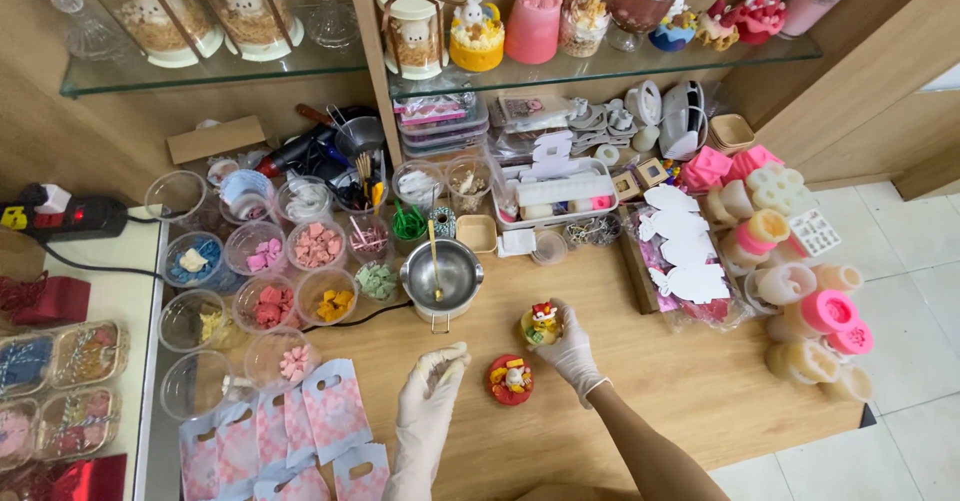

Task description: The person places decorative cake and figurine candles from the workbench onto the display shelves one by one by hand.

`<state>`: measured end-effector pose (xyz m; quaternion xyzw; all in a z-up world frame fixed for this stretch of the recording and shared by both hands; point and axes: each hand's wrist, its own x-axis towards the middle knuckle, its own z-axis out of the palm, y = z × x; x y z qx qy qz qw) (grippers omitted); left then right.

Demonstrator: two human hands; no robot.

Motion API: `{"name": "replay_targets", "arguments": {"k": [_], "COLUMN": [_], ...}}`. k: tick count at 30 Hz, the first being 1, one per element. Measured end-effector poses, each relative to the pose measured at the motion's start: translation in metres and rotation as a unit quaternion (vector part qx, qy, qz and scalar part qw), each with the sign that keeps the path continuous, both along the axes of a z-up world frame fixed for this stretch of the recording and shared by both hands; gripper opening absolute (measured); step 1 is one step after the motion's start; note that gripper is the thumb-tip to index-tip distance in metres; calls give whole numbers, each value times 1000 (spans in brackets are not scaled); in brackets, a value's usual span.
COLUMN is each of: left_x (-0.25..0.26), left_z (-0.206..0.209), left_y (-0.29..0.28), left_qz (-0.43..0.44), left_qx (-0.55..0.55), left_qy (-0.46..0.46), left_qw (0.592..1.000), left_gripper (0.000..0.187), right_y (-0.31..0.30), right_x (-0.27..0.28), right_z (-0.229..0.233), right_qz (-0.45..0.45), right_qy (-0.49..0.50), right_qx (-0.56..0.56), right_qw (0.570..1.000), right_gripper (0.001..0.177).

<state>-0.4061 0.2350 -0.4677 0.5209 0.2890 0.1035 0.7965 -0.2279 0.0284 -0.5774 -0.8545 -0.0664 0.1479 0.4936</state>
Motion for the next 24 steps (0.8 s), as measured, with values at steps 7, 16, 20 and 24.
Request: {"name": "replay_targets", "arguments": {"k": [7,16,20,24], "left_x": [81,198,216,231], "left_z": [-3,152,182,196], "left_y": [-38,-79,-90,-102], "left_qz": [-63,-172,-209,-201], "left_qx": [13,-319,-305,-306], "left_qy": [-22,-240,-276,-256], "left_qw": [998,900,887,895], "left_gripper": [49,49,46,44], "right_y": [6,4,-7,-14], "right_x": [18,27,26,34], "right_z": [147,337,381,384], "right_qz": [-12,-41,-102,-86], "right_qy": [-71,-179,-189,-240], "right_qx": [58,96,5,149], "right_qw": [996,978,977,955], "right_gripper": [98,108,104,102]}}
